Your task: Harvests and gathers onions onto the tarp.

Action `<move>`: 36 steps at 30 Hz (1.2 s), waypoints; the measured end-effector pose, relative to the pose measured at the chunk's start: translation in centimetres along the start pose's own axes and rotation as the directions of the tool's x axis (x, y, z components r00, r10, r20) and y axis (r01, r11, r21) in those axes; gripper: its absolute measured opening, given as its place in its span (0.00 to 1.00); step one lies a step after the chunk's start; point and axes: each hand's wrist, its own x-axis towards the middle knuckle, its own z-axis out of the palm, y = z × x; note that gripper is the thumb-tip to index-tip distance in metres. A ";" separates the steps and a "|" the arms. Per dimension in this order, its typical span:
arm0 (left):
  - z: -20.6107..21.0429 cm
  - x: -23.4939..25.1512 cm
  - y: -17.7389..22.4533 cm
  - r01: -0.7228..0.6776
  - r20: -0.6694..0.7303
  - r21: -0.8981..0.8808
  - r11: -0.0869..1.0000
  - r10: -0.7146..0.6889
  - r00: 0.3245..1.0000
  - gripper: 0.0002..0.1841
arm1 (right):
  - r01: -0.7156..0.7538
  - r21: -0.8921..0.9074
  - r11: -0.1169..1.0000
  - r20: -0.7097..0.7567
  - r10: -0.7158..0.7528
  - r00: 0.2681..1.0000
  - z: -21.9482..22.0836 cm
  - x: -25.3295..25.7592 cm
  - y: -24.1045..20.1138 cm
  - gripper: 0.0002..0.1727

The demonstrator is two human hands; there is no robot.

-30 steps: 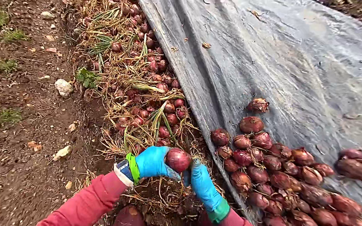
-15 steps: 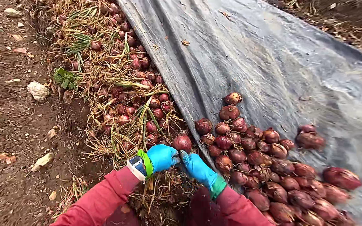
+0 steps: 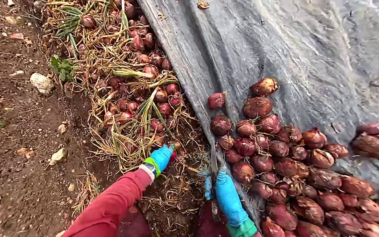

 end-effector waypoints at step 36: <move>-19.4 13.5 1.4 0.168 -0.355 -0.117 0.979 -0.199 0.914 0.37 | 0.046 -0.005 0.999 -0.033 -0.046 0.998 -3.8 0.7 -0.7 0.52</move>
